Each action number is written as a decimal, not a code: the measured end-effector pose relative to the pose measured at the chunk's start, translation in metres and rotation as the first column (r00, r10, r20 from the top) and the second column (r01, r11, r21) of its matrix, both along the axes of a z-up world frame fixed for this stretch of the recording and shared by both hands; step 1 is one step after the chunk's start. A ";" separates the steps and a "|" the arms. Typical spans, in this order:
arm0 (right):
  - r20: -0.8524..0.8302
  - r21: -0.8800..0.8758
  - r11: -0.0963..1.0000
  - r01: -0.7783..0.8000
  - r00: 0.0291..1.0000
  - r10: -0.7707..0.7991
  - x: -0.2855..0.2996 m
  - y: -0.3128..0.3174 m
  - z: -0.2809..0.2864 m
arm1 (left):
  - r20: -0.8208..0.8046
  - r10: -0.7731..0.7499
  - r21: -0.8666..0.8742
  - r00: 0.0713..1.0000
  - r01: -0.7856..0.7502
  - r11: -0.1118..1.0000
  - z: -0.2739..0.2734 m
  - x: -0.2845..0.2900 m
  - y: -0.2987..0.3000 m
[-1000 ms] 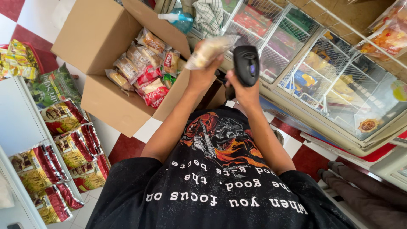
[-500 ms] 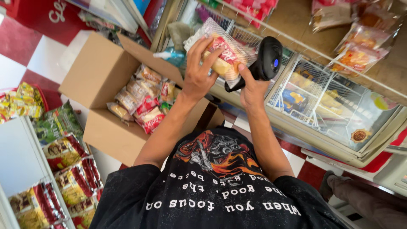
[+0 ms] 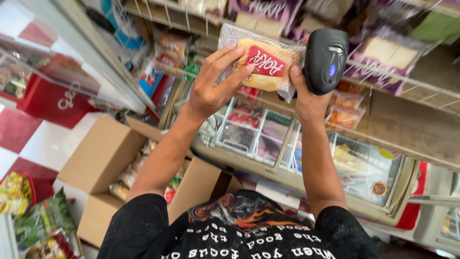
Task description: The person scans the barcodes on several packaged bread products using a handheld scanner and then places each item into a cardboard box.
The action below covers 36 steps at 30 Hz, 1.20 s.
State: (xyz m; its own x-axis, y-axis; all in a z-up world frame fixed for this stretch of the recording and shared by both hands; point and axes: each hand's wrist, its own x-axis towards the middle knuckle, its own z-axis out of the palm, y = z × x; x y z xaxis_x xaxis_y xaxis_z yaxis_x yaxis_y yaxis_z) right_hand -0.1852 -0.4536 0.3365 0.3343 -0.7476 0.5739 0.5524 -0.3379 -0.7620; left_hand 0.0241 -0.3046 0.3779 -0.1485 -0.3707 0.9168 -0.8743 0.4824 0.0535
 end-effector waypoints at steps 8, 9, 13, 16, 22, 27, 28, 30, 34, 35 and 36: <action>-0.043 -0.349 0.923 0.162 0.981 -0.188 -0.002 -0.018 0.106 | -0.009 0.091 -0.242 0.996 -0.090 0.966 0.089 0.016 -0.065; -0.033 -0.359 0.919 0.165 0.981 -0.189 -0.001 -0.022 0.114 | -0.003 0.091 -0.254 0.996 -0.088 0.963 0.098 0.017 -0.073; -0.088 -0.632 0.713 0.302 0.887 -0.453 0.001 -0.034 0.147 | 0.004 0.116 -0.269 0.993 -0.110 0.957 0.127 0.024 -0.106; -0.044 -0.787 0.515 0.339 0.802 -0.595 0.003 -0.038 0.174 | 0.007 0.146 -0.199 0.989 -0.142 0.970 0.140 0.027 -0.129; -0.025 -0.865 0.355 0.356 0.675 -0.737 0.022 -0.035 0.197 | 0.063 0.183 -0.160 0.981 -0.171 0.972 0.156 0.031 -0.146; -0.128 -0.883 0.346 0.317 0.547 -0.828 0.032 -0.046 0.211 | 0.064 0.345 -0.158 0.936 -0.332 0.930 0.165 0.027 -0.160; -0.086 -0.893 0.312 0.326 0.555 -0.827 0.034 -0.050 0.214 | 0.069 0.381 -0.159 0.922 -0.367 0.916 0.167 0.027 -0.164; -0.049 -0.899 0.280 0.336 0.561 -0.827 0.037 -0.057 0.216 | 0.075 0.414 -0.156 0.907 -0.400 0.903 0.170 0.026 -0.172; -0.132 -0.864 0.375 0.336 0.566 -0.813 0.041 -0.060 0.210 | 0.039 0.389 -0.148 0.921 -0.379 0.913 0.171 0.029 -0.177; -0.151 -0.842 0.416 0.343 0.592 -0.792 0.041 -0.058 0.206 | 0.040 0.323 -0.178 0.945 -0.312 0.933 0.170 0.032 -0.175; -0.149 -0.842 0.415 0.343 0.592 -0.792 0.040 -0.057 0.204 | 0.040 0.324 -0.180 0.945 -0.312 0.933 0.167 0.033 -0.172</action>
